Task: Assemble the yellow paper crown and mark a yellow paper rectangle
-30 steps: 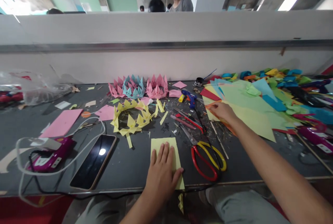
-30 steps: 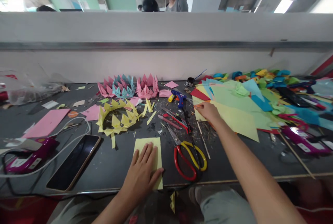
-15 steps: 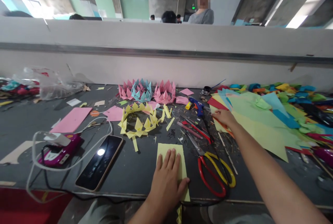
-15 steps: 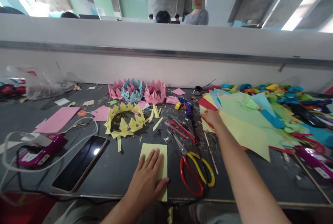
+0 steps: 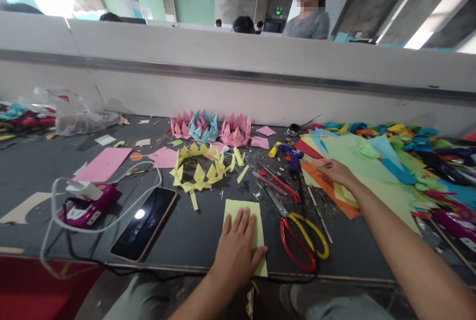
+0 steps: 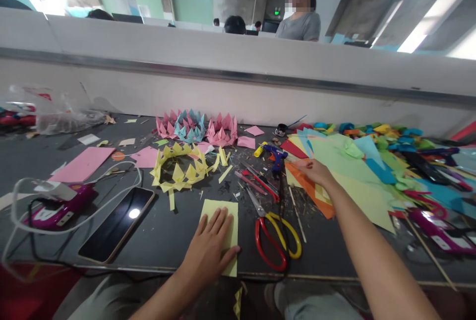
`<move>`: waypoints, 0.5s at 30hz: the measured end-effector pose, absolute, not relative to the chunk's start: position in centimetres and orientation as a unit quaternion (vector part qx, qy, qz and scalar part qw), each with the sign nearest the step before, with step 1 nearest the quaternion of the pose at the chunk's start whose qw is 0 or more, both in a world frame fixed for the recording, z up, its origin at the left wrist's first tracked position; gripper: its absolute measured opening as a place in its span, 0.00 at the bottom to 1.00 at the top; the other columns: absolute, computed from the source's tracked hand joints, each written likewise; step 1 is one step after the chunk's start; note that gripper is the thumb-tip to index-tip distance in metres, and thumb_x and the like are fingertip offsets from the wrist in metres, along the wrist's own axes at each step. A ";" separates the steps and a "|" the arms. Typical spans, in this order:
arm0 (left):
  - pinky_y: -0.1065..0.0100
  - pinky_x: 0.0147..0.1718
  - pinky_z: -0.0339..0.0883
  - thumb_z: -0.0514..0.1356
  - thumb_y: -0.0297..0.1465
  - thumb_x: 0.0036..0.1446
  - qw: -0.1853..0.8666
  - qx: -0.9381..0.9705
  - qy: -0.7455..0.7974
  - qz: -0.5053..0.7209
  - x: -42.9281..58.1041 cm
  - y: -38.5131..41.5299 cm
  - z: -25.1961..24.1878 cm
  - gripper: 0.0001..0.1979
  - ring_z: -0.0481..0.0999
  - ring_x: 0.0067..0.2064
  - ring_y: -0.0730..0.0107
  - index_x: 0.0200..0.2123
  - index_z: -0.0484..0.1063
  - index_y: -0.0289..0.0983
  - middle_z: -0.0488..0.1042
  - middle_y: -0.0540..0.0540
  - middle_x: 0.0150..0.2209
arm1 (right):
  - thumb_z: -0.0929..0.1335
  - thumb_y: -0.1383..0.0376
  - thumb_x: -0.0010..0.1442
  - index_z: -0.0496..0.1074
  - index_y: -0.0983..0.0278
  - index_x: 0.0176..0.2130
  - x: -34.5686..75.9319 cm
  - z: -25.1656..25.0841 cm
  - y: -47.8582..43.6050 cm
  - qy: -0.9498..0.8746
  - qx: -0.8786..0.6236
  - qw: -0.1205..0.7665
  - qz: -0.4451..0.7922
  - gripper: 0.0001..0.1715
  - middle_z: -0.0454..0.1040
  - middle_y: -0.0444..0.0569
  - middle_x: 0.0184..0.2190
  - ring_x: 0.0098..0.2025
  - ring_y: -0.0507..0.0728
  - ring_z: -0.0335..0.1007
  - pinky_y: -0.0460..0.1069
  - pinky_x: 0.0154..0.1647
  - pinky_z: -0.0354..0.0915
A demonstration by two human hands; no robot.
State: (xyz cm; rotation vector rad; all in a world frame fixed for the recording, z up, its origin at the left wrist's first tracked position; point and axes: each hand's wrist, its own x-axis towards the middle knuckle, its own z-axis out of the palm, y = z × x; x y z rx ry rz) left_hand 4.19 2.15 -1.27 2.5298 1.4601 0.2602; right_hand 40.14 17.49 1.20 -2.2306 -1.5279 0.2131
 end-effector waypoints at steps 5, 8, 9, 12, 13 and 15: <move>0.48 0.60 0.49 0.49 0.47 0.58 0.118 0.853 0.501 0.084 4.2 2.1 -0.9 0.32 0.51 0.64 0.55 0.61 0.56 0.34 0.54 0.39 0.63 | 0.68 0.56 0.44 0.66 0.63 0.27 39.1 2.1 17.7 -0.534 -0.802 0.250 0.099 0.13 0.77 0.52 0.30 0.33 0.59 0.72 0.48 0.30 0.62; 0.47 0.60 0.47 0.47 0.48 0.59 0.136 0.850 0.502 0.084 4.2 2.1 -0.9 0.32 0.51 0.65 0.54 0.61 0.56 0.34 0.52 0.40 0.64 | 0.68 0.60 0.44 0.67 0.63 0.29 38.0 2.3 18.5 -0.524 -0.797 0.284 0.095 0.11 0.77 0.51 0.31 0.33 0.58 0.72 0.48 0.32 0.62; 0.47 0.60 0.47 0.46 0.48 0.59 0.140 0.850 0.501 0.086 4.2 2.1 -0.9 0.33 0.51 0.65 0.54 0.61 0.56 0.34 0.52 0.40 0.64 | 0.68 0.61 0.44 0.67 0.63 0.30 37.6 2.3 18.8 -0.519 -0.796 0.297 0.094 0.10 0.77 0.50 0.31 0.33 0.57 0.72 0.47 0.32 0.62; 0.48 0.61 0.46 0.46 0.49 0.59 0.148 0.849 0.499 0.092 4.2 2.1 -1.0 0.33 0.50 0.65 0.54 0.61 0.56 0.34 0.51 0.40 0.64 | 0.65 0.65 0.47 0.67 0.63 0.31 36.7 2.7 19.5 -0.502 -0.794 0.333 0.080 0.07 0.77 0.51 0.30 0.33 0.57 0.73 0.47 0.32 0.62; 0.48 0.61 0.46 0.46 0.49 0.59 0.150 0.849 0.499 0.092 4.2 2.1 -1.1 0.33 0.49 0.65 0.55 0.61 0.56 0.34 0.51 0.40 0.64 | 0.66 0.66 0.47 0.67 0.63 0.30 36.4 2.9 19.6 -0.498 -0.793 0.344 0.068 0.06 0.76 0.51 0.30 0.34 0.58 0.73 0.47 0.33 0.62; 0.48 0.61 0.46 0.46 0.48 0.59 0.153 0.848 0.499 0.093 4.2 2.0 -1.0 0.33 0.49 0.65 0.55 0.61 0.55 0.34 0.51 0.40 0.64 | 0.67 0.65 0.47 0.66 0.63 0.30 36.1 3.4 19.6 -0.492 -0.789 0.365 0.041 0.06 0.76 0.53 0.31 0.37 0.59 0.72 0.49 0.37 0.61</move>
